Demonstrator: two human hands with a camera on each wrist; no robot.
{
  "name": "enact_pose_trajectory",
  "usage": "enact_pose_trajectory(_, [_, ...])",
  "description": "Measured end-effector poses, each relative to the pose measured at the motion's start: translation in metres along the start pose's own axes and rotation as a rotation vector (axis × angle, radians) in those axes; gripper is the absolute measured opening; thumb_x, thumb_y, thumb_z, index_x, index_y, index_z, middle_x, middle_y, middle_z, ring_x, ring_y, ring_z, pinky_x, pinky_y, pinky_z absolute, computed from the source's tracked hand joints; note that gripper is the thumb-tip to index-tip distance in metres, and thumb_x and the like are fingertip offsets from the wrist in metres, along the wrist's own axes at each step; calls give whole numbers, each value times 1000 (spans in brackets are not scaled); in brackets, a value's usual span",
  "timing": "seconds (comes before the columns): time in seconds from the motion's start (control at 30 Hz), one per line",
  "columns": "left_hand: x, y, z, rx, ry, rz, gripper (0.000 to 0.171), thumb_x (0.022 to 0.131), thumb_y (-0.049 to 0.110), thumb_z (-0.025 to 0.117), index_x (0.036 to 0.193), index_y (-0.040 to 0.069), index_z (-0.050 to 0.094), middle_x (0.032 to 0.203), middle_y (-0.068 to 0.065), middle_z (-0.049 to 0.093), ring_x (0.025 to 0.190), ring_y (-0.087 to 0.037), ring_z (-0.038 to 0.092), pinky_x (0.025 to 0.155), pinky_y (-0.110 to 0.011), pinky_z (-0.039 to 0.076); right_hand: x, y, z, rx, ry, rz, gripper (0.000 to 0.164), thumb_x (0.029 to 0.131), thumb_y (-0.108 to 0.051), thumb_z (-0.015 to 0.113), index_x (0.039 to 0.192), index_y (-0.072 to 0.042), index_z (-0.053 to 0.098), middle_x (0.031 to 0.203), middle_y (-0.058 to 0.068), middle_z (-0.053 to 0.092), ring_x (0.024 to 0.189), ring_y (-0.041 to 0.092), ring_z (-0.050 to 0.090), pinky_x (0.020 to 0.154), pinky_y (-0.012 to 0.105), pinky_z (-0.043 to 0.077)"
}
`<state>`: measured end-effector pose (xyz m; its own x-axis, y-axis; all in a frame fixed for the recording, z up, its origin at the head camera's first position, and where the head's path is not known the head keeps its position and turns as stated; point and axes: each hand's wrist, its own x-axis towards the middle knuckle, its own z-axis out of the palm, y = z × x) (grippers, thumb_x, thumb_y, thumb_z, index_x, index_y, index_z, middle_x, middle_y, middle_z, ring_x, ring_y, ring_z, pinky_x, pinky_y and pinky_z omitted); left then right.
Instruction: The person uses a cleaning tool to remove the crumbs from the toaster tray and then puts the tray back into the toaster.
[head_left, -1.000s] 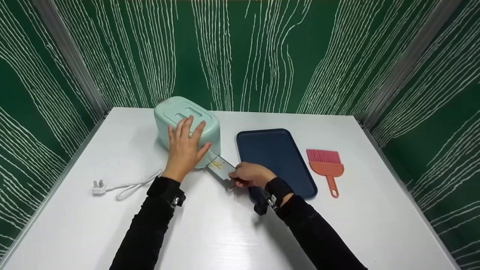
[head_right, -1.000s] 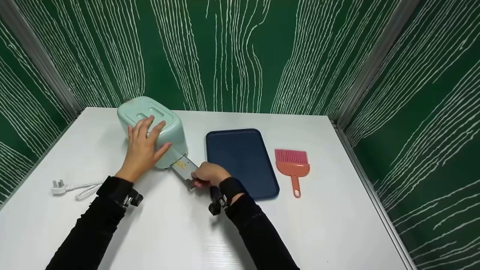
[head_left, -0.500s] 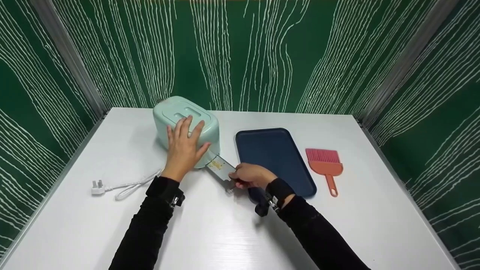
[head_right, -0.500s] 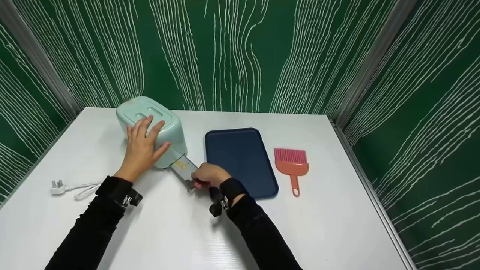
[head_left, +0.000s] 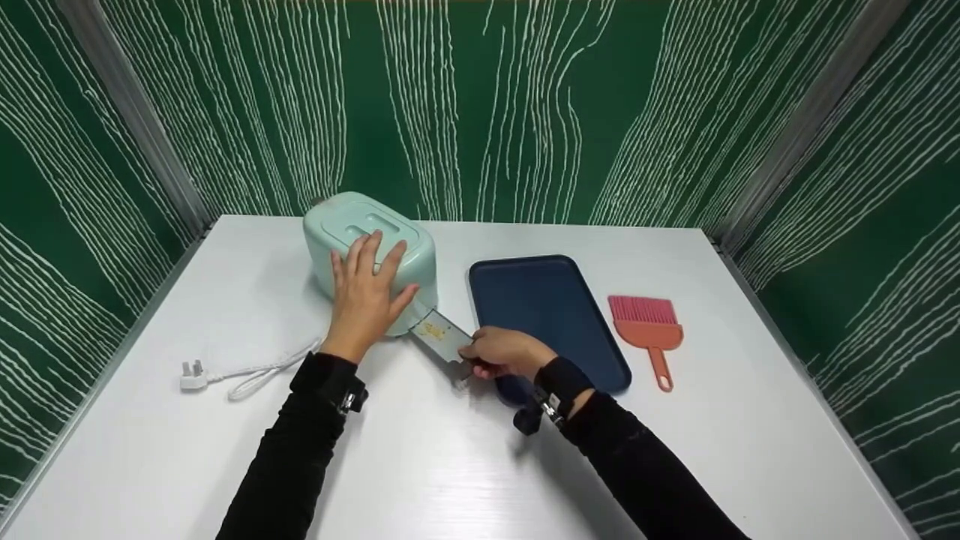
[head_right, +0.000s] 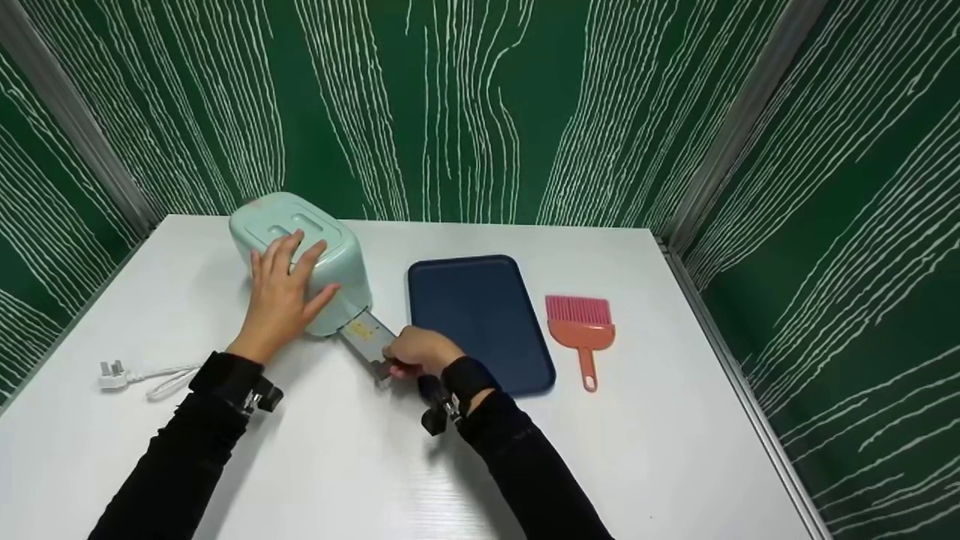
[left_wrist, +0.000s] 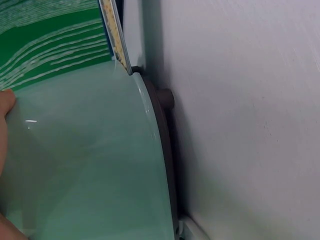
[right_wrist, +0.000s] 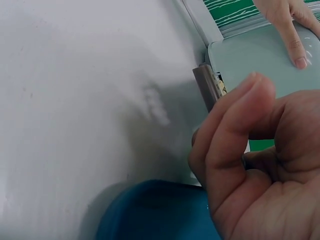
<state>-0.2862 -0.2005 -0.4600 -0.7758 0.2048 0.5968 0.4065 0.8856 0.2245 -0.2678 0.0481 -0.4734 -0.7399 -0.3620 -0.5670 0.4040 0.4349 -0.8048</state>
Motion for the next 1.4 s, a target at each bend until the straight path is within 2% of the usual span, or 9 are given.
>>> enact_pose_trajectory(0.47, [1,1,2,17,0,2,67,101,45,72,159,20,49,167,-23,38,157,-44,33,128,-78,10,-9,0,-2,23,3,1,24,109,-11,57,129,4,54,82,3,57,59,4,52,54,14,45])
enact_pose_trajectory(0.77, [1,1,1,10,1,6,67,101,45,71,159,19,49,167,-23,38,158,-44,32,128,-78,11,-14,3,-7,7,-14,-4,27,110,-13,57,131,2,54,82,3,63,60,3,53,55,14,45])
enact_pose_trajectory(1.0, [1,-1,2,12,-4,-1,66,102,45,70,159,19,49,168,-22,38,158,-43,32,128,-78,14,-21,5,-12,-27,-18,-15,28,111,-15,56,133,2,54,81,2,61,61,4,53,56,15,45])
enact_pose_trajectory(1.4, [0,-1,2,8,9,6,67,101,45,71,159,20,49,167,-23,38,157,-44,33,128,-78,13,-25,12,-15,5,-15,-11,36,110,-12,57,140,6,51,84,4,61,61,5,52,54,16,44])
